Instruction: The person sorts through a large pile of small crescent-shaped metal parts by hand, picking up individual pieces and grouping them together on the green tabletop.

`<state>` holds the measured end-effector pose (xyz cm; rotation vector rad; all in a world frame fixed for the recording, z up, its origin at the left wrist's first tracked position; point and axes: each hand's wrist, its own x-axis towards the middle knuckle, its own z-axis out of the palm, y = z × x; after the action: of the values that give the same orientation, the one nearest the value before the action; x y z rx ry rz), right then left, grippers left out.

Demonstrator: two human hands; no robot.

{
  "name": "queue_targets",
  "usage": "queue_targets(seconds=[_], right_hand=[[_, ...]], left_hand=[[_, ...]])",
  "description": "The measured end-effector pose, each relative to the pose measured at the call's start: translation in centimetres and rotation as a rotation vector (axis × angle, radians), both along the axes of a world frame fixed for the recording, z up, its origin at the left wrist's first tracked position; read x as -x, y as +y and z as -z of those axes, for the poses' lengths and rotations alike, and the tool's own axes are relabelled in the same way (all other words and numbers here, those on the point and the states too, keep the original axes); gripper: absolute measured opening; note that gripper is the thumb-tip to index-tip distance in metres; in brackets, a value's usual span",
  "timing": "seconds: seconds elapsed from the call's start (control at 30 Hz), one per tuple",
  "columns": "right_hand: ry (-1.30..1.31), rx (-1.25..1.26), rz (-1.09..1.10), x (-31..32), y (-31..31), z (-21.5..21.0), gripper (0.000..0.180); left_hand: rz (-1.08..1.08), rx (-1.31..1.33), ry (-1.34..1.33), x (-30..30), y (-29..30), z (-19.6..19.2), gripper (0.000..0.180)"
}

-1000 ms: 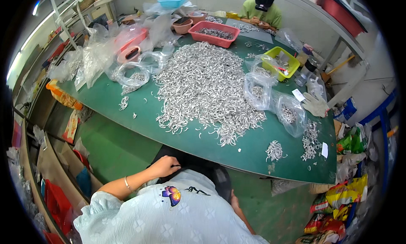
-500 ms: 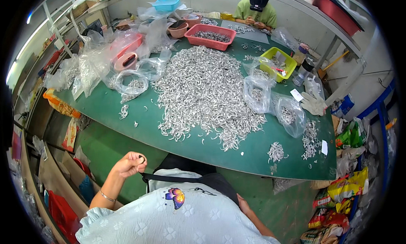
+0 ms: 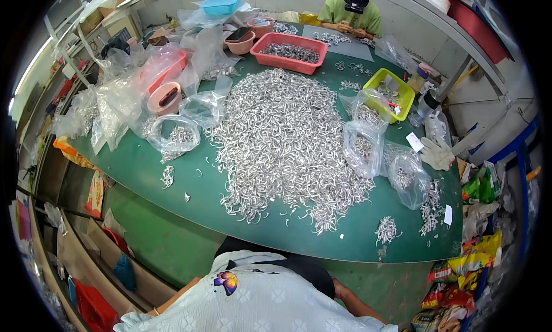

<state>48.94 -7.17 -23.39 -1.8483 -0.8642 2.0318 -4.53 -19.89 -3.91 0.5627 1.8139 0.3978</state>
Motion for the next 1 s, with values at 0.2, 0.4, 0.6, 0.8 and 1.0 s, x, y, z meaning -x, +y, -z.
queue_targets(seconds=[0.2,0.4,0.6,0.8,1.0], right_hand=[[-0.062,0.022,-0.054,0.5,-0.9,-0.5,0.040],[-0.162,0.034,-0.166,-0.6,-2.1,-1.5,0.040],[-0.259,0.049,-0.281,-2.5,-3.4,-3.1,0.040],[-0.333,0.026,-0.342,-2.1,-3.9,-3.8,0.040],[-0.394,-0.006,-0.455,-1.7,-4.3,-3.2,0.040]], left_hand=[[-0.291,0.275,-0.463,3.6,-5.8,3.5,0.050],[-0.387,0.367,-0.796,4.1,-8.2,1.9,0.047],[-0.452,0.335,-1.374,7.1,-5.6,0.4,0.044],[-0.111,0.250,-0.805,6.0,8.1,-2.8,0.034],[0.551,-0.352,-0.550,0.2,13.3,0.7,0.050]])
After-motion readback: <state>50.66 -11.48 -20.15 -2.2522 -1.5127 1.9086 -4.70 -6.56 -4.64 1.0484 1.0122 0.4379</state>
